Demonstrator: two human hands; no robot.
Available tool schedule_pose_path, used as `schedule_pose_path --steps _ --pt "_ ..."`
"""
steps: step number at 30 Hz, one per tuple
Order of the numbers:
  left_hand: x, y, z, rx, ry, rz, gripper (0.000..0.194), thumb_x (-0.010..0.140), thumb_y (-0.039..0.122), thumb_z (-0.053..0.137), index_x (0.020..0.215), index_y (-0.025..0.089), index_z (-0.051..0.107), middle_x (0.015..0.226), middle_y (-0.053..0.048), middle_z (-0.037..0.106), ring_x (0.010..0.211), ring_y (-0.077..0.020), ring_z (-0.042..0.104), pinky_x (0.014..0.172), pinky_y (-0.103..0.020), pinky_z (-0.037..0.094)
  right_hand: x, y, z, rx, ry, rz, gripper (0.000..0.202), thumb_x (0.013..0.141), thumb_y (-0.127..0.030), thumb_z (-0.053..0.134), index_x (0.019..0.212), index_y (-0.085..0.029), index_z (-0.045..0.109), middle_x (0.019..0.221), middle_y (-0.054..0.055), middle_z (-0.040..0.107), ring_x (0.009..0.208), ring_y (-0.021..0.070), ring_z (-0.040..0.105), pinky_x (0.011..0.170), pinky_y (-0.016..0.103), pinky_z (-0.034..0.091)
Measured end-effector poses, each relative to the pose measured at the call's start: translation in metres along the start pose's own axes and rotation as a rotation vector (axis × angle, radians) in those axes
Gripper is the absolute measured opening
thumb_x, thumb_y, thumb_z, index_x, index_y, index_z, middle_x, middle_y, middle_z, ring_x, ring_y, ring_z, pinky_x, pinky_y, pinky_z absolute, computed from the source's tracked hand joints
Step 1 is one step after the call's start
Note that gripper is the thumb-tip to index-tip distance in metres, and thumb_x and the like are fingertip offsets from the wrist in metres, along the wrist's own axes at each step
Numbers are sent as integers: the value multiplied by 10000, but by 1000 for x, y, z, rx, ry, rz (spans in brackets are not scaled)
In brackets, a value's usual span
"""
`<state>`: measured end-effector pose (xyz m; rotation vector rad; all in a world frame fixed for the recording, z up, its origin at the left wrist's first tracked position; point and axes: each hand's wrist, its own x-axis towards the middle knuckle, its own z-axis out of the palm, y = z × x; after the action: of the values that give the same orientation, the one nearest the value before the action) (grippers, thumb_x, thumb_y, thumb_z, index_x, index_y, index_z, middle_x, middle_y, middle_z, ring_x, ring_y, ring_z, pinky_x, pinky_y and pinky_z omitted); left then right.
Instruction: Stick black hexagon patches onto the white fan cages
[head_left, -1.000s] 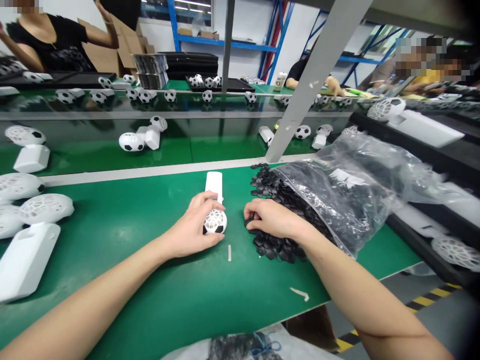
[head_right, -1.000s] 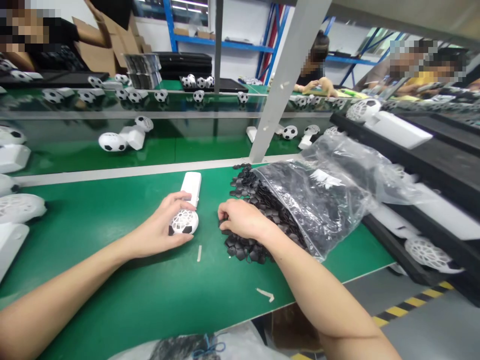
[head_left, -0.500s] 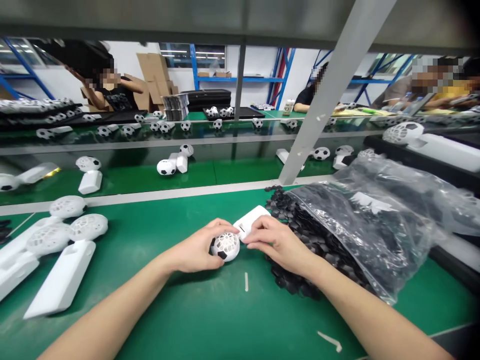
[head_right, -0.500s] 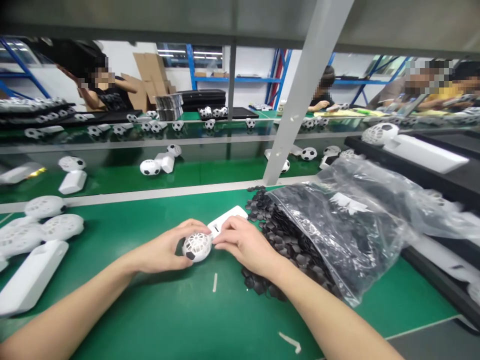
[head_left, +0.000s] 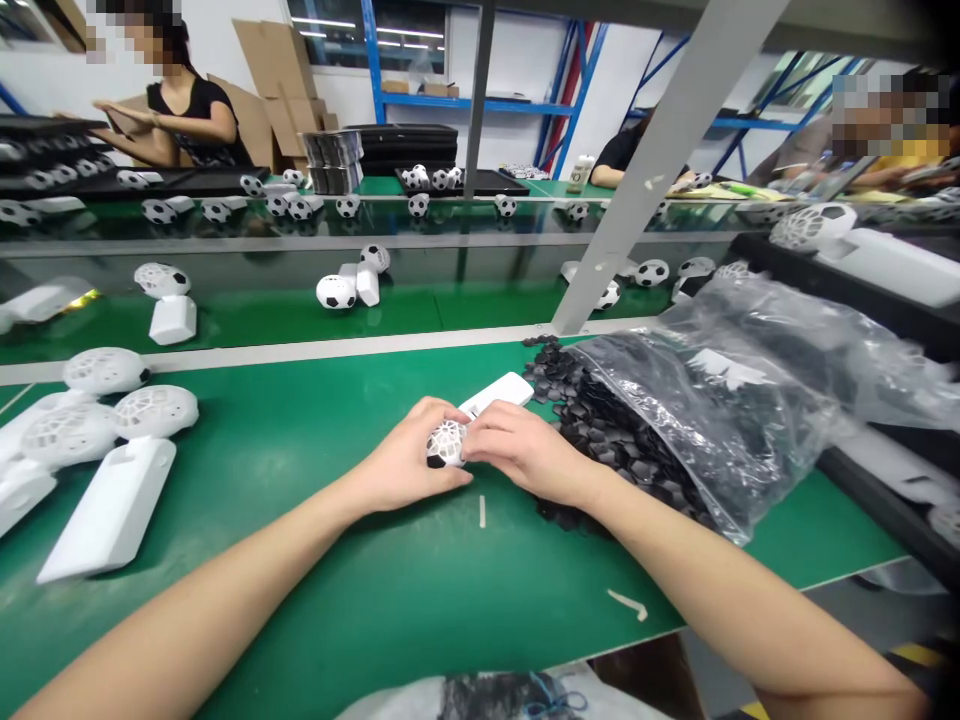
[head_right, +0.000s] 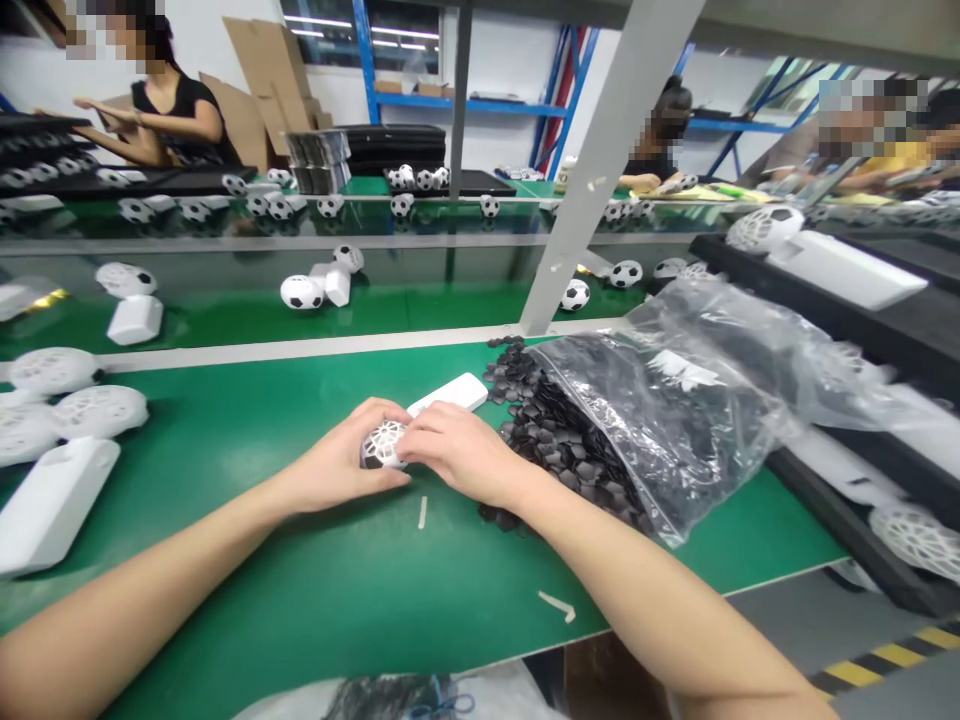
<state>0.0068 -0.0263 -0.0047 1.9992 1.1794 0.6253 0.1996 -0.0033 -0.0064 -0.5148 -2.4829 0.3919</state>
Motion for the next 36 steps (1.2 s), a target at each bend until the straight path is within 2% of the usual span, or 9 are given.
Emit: schedule_pose_path --steps 5,8,13,18,22,26,28,32,36 --pt "2 -1 5 8 53 25 437 650 260 667 1049 233 493 1090 -34 467 1046 -211 468 933 -356 369 -1 4 4 71 25 -33 113 857 -137 495 830 -171 599 795 37 612 766 148 501 706 285 418" --pt "4 -1 8 18 105 28 336 671 216 624 989 217 516 1031 -31 485 988 -197 493 885 -328 397 0 9 7 128 61 56 43 823 -176 563 782 -165 565 733 17 580 732 140 492 682 267 410" --pt "2 -1 13 41 152 71 300 662 133 574 947 205 514 976 -27 494 947 -187 493 852 -314 402 3 17 12 135 50 200 195 745 -326 661 748 -177 536 721 -3 538 711 140 477 655 260 389" --pt "10 -1 11 62 184 115 333 619 93 587 918 209 498 948 -20 513 909 -177 517 809 -293 437 6 14 0 60 85 316 172 770 -328 631 799 -187 537 806 14 547 778 158 491 687 275 406" --pt "68 -7 -13 266 294 118 371 644 138 606 986 210 479 1030 -29 525 961 -177 529 842 -297 441 -2 19 -23 -96 156 495 102 811 -241 568 892 -194 527 937 50 543 898 188 504 783 322 425" --pt "142 -22 -59 433 409 41 455 721 287 616 1125 163 449 1162 -91 497 1113 -225 451 940 -352 375 -20 26 -40 -313 -51 732 110 787 -227 570 894 -202 572 944 71 559 900 243 528 753 370 448" --pt "164 -37 -84 518 447 -40 473 778 327 573 1190 147 425 1233 -112 457 1189 -251 375 986 -406 319 -28 27 -43 -342 -184 816 151 749 -224 604 899 -215 598 945 71 573 915 266 537 757 383 447" --pt "170 -69 -119 676 435 -251 383 834 314 527 1179 162 460 1266 -99 427 1153 -270 411 946 -510 332 -35 29 -44 -278 -339 856 225 676 -160 631 879 -256 612 913 42 595 870 248 570 721 339 434" --pt "153 -79 -124 775 337 -324 324 844 299 520 1133 157 490 1201 -87 472 1047 -229 490 859 -445 426 -34 32 -42 -234 -342 834 187 648 -69 562 734 -234 584 764 3 601 703 192 580 604 270 376"
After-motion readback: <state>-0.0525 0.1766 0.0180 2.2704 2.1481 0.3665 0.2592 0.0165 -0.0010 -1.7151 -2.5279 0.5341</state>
